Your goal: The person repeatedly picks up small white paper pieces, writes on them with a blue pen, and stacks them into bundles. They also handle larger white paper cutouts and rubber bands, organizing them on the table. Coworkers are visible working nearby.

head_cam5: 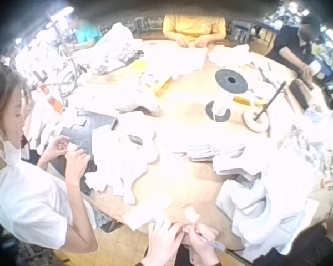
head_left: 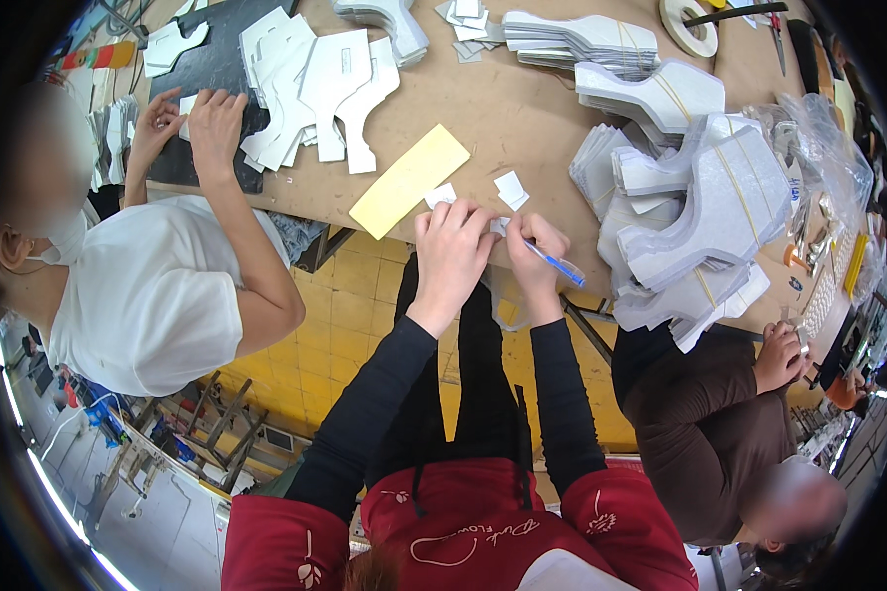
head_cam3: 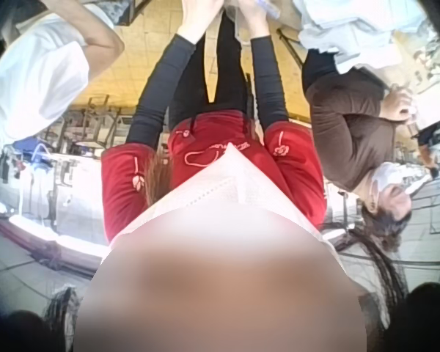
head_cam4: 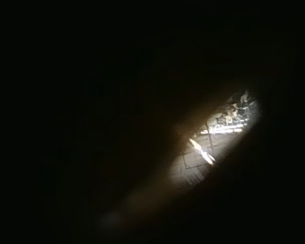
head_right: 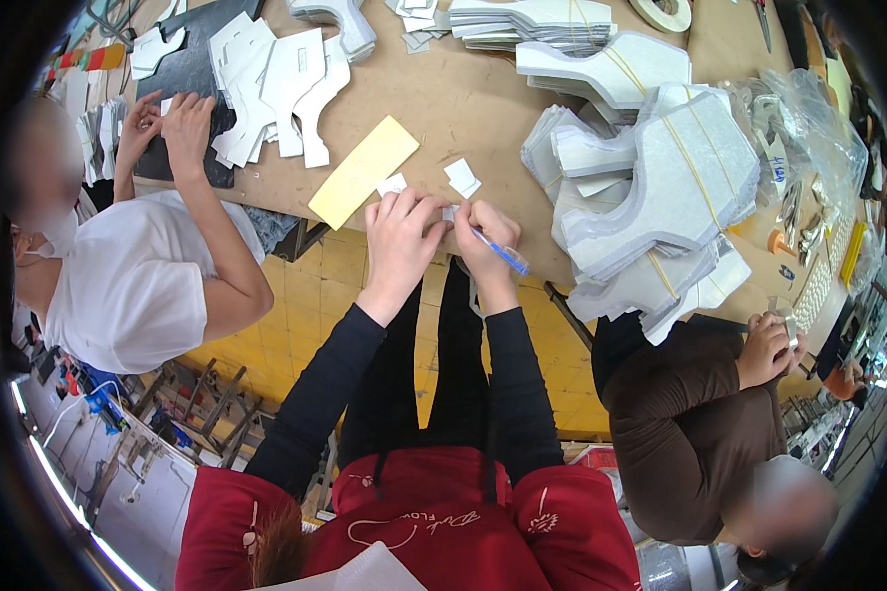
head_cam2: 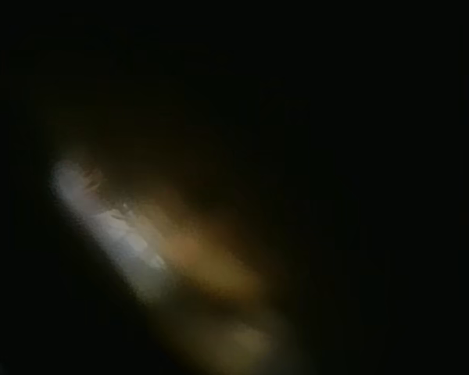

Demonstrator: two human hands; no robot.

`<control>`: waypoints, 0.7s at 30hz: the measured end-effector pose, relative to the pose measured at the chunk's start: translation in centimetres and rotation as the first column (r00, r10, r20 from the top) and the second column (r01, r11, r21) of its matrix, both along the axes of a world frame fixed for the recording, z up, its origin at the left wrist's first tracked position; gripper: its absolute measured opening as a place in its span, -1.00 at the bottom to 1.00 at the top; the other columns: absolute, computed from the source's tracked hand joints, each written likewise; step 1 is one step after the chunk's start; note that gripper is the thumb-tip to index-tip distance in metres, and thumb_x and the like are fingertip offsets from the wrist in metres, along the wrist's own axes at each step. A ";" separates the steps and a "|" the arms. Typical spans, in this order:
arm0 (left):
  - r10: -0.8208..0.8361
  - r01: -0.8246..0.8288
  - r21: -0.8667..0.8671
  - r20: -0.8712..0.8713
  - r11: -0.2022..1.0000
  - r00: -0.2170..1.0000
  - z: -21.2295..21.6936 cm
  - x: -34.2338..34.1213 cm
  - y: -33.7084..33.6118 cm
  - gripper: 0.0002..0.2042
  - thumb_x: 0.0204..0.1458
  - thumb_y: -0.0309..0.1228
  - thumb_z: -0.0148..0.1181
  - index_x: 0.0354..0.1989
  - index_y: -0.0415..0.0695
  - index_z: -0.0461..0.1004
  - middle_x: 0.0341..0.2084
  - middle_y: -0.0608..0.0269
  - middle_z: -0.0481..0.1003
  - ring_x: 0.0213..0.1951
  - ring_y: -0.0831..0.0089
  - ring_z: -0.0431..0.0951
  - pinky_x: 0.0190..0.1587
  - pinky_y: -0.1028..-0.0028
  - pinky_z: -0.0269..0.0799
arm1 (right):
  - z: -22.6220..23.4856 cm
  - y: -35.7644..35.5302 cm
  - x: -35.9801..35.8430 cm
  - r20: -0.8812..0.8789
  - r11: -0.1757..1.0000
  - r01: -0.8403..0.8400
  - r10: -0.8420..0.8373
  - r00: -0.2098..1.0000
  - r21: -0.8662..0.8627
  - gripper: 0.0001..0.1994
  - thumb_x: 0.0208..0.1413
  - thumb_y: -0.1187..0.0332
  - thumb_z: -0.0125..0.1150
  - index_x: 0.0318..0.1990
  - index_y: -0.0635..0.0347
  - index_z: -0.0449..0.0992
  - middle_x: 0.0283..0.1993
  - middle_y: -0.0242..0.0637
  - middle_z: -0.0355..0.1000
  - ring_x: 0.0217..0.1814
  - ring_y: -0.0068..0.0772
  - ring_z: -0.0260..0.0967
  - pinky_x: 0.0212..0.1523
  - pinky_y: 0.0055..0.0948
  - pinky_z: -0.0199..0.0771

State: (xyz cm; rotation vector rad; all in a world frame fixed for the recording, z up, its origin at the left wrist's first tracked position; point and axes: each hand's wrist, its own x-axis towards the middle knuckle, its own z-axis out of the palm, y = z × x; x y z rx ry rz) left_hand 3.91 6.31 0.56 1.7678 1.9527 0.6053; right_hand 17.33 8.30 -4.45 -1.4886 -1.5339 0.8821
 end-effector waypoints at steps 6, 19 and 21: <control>-0.013 0.013 0.018 -0.032 1.000 0.999 -0.1 0.2 -0.1 -0.79 -0.09 -0.39 0.40 -0.23 0.04 0.62 -0.31 0.43 0.47 -0.16 0.37 0.43 -0.08 0.33 0.19 | 0.1 -0.1 -0.1 -0.008 0.999 0.041 -0.041 0.999 0.012 -0.66 0.06 0.60 0.31 -0.61 0.24 0.24 -0.69 -0.34 0.24 -0.67 -0.59 0.05 -0.60 -0.47 0.13; -0.030 0.032 0.044 -0.043 0.999 0.999 -0.2 0.4 -0.3 -0.85 -0.04 -0.43 0.35 -0.27 -0.02 0.60 -0.33 0.39 0.47 -0.17 0.33 0.44 -0.04 0.31 0.23 | 0.1 -0.1 0.1 -0.015 0.995 0.063 -0.062 0.998 0.074 -0.62 0.02 0.64 0.27 -0.63 0.22 0.15 -0.70 -0.30 0.05 -0.68 -0.54 -0.07 -0.63 -0.43 0.01; -0.031 0.033 0.039 -0.054 0.999 0.998 -0.1 0.4 -0.3 -0.85 -0.05 -0.43 0.35 -0.27 -0.03 0.59 -0.32 0.38 0.47 -0.17 0.33 0.44 -0.04 0.31 0.24 | 0.1 -0.1 0.1 -0.001 0.994 0.084 -0.084 0.996 0.073 -0.62 0.01 0.64 0.28 -0.63 0.22 0.14 -0.70 -0.29 0.04 -0.67 -0.53 -0.08 -0.63 -0.42 -0.01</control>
